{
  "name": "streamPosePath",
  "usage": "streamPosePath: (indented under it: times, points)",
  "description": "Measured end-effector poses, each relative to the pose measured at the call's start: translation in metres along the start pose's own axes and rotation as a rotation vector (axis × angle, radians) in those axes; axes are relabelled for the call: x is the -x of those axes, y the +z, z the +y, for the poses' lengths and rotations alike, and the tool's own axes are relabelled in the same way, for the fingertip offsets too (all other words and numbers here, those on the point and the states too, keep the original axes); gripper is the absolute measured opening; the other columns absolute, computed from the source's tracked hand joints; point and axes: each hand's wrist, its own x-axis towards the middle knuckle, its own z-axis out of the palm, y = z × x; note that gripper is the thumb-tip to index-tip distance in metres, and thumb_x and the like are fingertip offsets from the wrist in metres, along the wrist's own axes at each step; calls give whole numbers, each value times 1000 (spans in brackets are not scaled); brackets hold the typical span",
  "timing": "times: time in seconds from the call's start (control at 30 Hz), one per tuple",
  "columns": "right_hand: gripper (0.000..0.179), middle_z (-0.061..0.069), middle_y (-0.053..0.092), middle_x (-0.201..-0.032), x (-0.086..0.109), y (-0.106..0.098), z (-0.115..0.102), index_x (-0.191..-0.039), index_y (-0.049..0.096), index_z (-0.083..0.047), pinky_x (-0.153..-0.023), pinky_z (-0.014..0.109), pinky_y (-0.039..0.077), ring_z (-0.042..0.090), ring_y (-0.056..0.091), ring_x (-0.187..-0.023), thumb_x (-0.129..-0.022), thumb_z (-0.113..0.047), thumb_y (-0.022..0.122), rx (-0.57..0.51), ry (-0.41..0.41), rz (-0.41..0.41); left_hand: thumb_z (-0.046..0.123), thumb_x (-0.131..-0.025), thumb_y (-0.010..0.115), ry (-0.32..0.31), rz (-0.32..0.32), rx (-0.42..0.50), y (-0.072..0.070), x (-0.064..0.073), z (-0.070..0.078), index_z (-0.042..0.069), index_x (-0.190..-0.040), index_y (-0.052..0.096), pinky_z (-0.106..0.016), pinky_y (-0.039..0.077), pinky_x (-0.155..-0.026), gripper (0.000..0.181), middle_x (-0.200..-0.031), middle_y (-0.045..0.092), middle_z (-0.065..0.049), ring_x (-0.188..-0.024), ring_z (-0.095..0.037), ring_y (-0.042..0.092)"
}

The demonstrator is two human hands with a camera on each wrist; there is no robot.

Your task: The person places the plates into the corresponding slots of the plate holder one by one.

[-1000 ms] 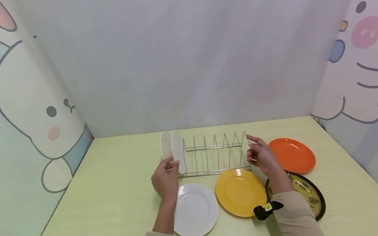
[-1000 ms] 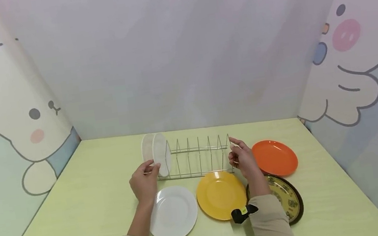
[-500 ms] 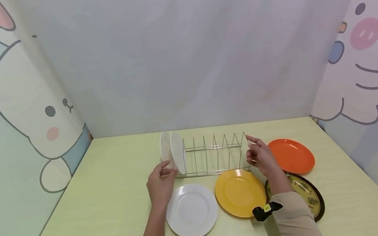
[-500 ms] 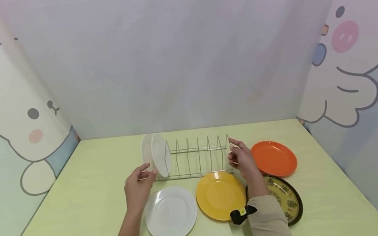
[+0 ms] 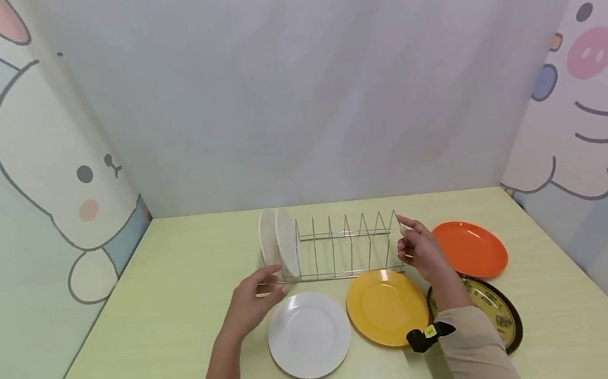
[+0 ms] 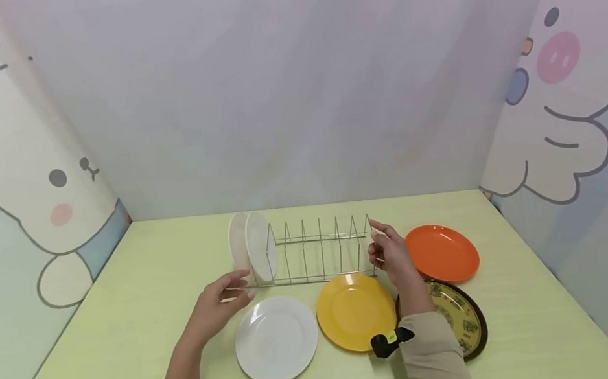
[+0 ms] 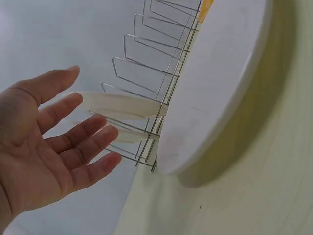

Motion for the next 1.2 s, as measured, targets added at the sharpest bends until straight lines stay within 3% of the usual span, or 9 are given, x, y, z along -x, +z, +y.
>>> streamPosePath:
  times: [0.2, 0.43, 0.6, 0.87, 1.03, 1.2]
  points:
    - [43, 3, 51, -67, 2, 1, -1, -144, 33, -17, -66, 34, 43, 17, 50, -57, -102, -21, 39, -13, 0, 2, 20, -86, 69, -55, -183, 57, -14, 5, -6, 4, -134, 48, -43, 49, -82, 55, -124, 50, -25, -105, -36, 55]
    - [45, 3, 52, -68, 4, 1, -1, -146, 30, -16, -67, 35, 43, 17, 50, -58, -102, -21, 38, -14, 7, -18, 21, -81, 73, -177, -266, 72, -17, 3, -16, 6, -135, 46, -45, 49, -78, 62, -124, 49, -24, -105, -33, 53]
    - [42, 3, 51, -67, 4, 2, -1, -143, 33, -18, -65, 34, 43, 17, 49, -57, -102, -20, 39, -22, 9, -14, 15, -77, 76, -206, -279, 15, -12, -4, -25, 5, -133, 49, -39, 50, -71, 62, -111, 54, -17, -97, -27, 53]
    - [42, 3, 51, -65, 4, 4, -1, -143, 34, -17, -65, 33, 43, 17, 49, -56, -102, -20, 39, -38, 6, -8, -5, -71, 71, -184, -270, -98, -2, -9, -29, -2, -118, 59, -26, 39, -50, 49, -77, 54, -7, -59, -15, 46]
    - [44, 3, 51, -65, 4, 4, 0, -145, 30, -16, -64, 34, 43, 16, 49, -56, -102, -19, 38, -36, 1, -11, -13, -64, 61, -175, -249, -142, 3, -10, -29, 2, -105, 65, -26, 35, -47, 44, -72, 53, -5, -57, -16, 44]
    - [45, 2, 50, -66, 3, 4, 1, -146, 29, -15, -65, 33, 43, 16, 49, -56, -102, -20, 38, -31, -4, -9, -14, -64, 59, -164, -251, -144, 3, -10, -30, 3, -102, 67, -26, 33, -46, 43, -69, 51, -5, -56, -16, 41]
